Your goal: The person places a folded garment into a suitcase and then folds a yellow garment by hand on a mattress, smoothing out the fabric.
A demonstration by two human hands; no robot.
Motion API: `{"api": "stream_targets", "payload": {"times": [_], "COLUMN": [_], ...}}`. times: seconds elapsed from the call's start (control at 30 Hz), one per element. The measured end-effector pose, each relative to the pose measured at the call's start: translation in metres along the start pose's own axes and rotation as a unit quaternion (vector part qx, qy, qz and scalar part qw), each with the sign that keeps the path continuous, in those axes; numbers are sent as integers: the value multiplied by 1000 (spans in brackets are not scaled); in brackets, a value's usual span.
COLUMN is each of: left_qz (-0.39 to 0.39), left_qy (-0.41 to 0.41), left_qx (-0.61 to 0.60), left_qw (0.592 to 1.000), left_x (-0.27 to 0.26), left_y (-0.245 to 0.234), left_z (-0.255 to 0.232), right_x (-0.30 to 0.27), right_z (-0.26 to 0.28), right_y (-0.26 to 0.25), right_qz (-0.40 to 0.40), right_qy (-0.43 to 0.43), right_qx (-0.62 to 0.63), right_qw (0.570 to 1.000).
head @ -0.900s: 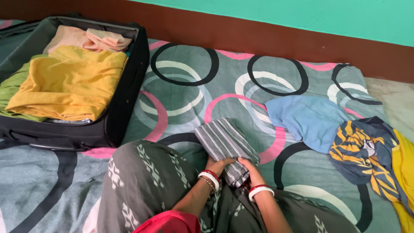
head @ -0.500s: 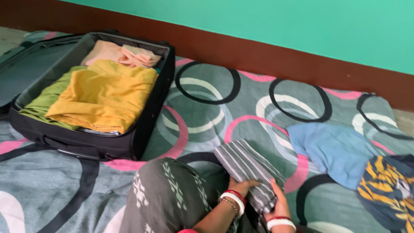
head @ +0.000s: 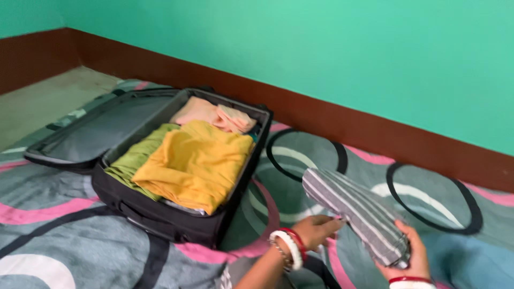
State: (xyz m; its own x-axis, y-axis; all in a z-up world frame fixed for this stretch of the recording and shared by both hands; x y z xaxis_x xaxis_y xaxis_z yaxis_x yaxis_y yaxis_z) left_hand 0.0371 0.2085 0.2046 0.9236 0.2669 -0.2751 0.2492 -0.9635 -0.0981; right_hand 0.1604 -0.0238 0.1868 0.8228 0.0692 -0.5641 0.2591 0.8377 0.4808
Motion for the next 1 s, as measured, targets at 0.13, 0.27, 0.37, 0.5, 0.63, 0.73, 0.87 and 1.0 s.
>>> {"api": "stream_targets", "payload": {"times": [0.13,0.27,0.37,0.5,0.63,0.73,0.87,1.0], "left_qz": [-13,46,-378,-497,-559,-596,-620,-621], "left_qy": [185,221,509,558,545,522,495,490], "left_qx": [323,560,574,511,495,484,480,477], "left_qw": [928,797,518,424,381,370,376,383], "left_x": [44,89,86,108,124,134,135,134], "left_y": [-91,-115,-103,-106,-97,-91,-98,-93], "left_z": [86,232,294,306,313,308,297,296], "right_x": [-30,-40,-39,-36,-13,28,113,160], "right_z": [9,-7,-27,-59,-88,-115,-170,-210], "right_y": [107,199,266,354,431,470,483,462], "right_qz": [59,161,220,320,421,387,231,158], "right_qy": [-22,3,15,6,-16,-26,-190,-373], "right_qx": [-13,5,4,1,34,-15,-354,-472], "right_qw": [998,987,975,947,906,922,886,783]}}
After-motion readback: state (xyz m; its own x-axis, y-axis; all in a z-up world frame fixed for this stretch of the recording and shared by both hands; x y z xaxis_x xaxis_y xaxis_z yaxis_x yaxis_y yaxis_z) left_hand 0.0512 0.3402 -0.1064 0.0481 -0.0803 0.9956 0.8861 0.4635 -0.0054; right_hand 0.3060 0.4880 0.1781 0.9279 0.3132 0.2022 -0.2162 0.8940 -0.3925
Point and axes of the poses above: each hand's wrist, its own x-axis towards the middle knuckle, its own y-axis out of the palm, z = x × y, the point moved 1 cm from there along x, towards the middle knuckle, and after that the axes turned 14 degrees about -z, right-handed, at the moved point
